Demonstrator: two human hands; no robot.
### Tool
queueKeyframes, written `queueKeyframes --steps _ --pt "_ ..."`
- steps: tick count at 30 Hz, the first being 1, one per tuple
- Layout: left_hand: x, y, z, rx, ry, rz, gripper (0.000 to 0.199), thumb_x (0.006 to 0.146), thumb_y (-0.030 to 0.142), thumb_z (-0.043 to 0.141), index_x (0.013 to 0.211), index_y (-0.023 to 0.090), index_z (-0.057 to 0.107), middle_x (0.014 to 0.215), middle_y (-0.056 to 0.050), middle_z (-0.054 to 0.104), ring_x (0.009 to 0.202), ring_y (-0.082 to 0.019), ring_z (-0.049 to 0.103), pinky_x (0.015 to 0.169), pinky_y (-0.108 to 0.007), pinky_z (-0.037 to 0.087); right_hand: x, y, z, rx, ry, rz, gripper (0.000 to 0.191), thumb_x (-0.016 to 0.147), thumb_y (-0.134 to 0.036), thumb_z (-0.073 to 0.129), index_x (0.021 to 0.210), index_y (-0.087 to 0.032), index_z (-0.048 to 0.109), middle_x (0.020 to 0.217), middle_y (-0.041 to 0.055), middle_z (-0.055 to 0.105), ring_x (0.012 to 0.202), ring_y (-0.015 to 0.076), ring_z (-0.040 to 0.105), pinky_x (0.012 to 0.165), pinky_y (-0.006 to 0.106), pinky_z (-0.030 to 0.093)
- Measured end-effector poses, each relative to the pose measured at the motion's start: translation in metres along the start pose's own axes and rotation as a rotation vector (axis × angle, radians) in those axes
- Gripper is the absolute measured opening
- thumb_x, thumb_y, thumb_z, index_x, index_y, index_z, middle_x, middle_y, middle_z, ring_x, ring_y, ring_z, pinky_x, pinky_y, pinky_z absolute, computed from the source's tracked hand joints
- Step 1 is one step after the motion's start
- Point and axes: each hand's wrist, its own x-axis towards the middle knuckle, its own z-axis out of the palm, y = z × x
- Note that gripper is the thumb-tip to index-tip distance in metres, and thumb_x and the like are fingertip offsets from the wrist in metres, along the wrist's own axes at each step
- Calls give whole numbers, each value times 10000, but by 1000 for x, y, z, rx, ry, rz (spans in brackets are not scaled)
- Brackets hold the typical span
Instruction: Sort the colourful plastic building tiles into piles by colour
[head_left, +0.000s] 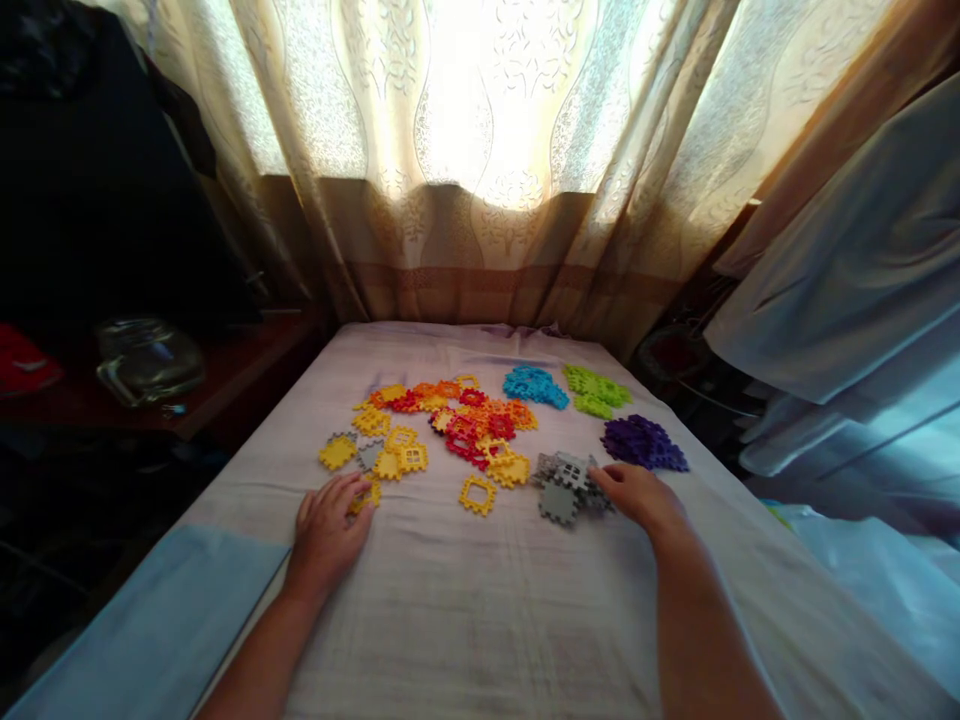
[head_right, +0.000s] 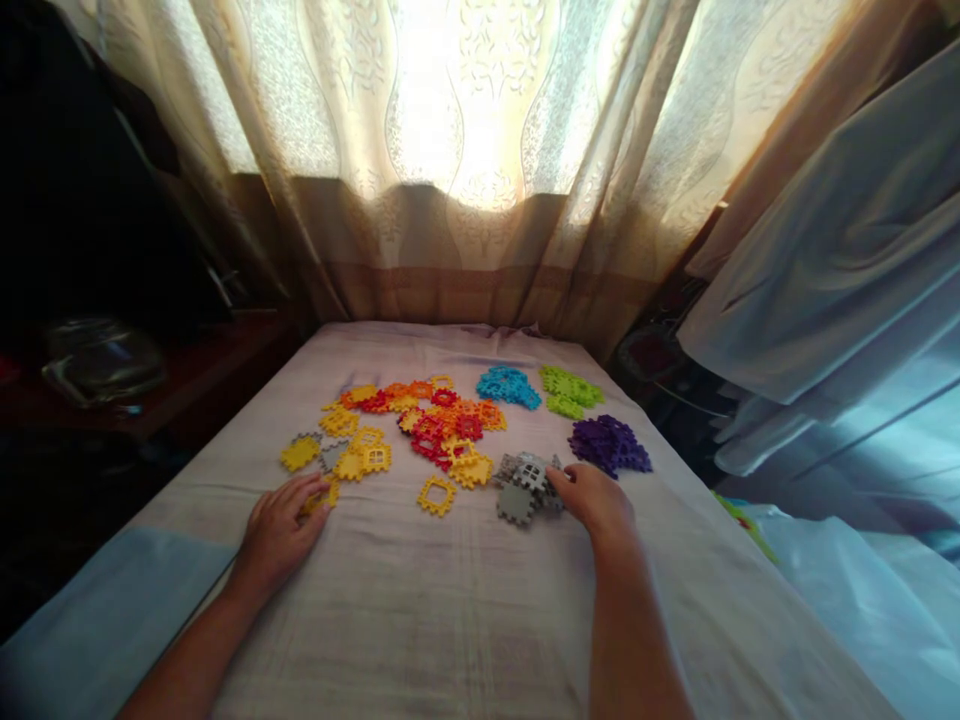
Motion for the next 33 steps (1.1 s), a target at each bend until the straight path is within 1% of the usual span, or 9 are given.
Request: queueKeyframes --steps 3,6,9,11,16,20,23,30,33 --pt "-2 2 0 -14 -3 -17 298 825 299 489 1056 253 671 1261 -60 657 1239 -264 539 1078 -518 330 -7 -12 -4 -1 68 -3 482 894 -528 442 1156 -221 705 1168 117 696 1042 286 655 797 341 487" --pt "-3 5 0 -28 -1 -22 298 806 275 519 1061 258 673 1256 -55 661 1236 -259 542 1091 -521 316 -17 -32 -4 16 191 -95 456 897 -456 472 1189 -178 685 1184 137 683 1053 289 645 851 367 485" --pt "-4 6 1 -50 18 -30 279 801 283 537 1040 263 680 1231 -52 675 1239 -252 541 1105 -520 301 -32 -66 7 68 342 -335 374 897 -355 489 1137 -160 699 1166 134 682 1047 262 634 911 367 466" --pt "-3 4 2 -77 37 -36 262 820 308 526 1024 263 684 1206 -51 686 1217 -245 557 1102 -514 311 -46 -96 21 105 389 -543 324 899 -315 496 1103 -173 704 1149 122 684 1062 248 618 943 367 451" --pt "2 -7 7 -137 165 -25 317 860 357 466 1038 207 681 1210 -98 673 1141 -235 602 1031 -425 423 -72 -185 62 129 270 -934 363 885 -290 558 1230 -204 634 1259 126 626 1146 248 566 985 390 427" --pt "1 -10 10 -26 198 -83 422 860 323 463 1220 168 618 1333 -138 598 1262 -270 519 1077 -455 373 -68 -238 85 27 175 -1100 476 908 -356 548 1374 -263 513 1462 137 453 1318 286 426 1030 454 371" --pt "-2 -6 10 64 136 -163 470 878 293 439 1317 173 557 1436 -140 508 1348 -286 430 1110 -512 310 -58 -247 94 -38 126 -1122 432 925 -404 516 1340 -285 538 1468 128 440 1329 285 404 1017 468 362" --pt "-4 3 7 128 0 -194 480 908 284 409 1365 193 525 1441 -118 508 1377 -273 396 1141 -546 239 -45 -217 96 3 172 -1001 263 945 -345 475 991 -221 702 1210 75 639 1169 213 518 1011 379 341" --pt "-4 5 5 123 4 -198 476 910 280 408 1364 199 527 1436 -114 514 1369 -271 407 1142 -546 238 -42 -226 90 13 173 -971 249 924 -315 501 1071 -229 682 1263 73 621 1184 217 507 1016 386 335"
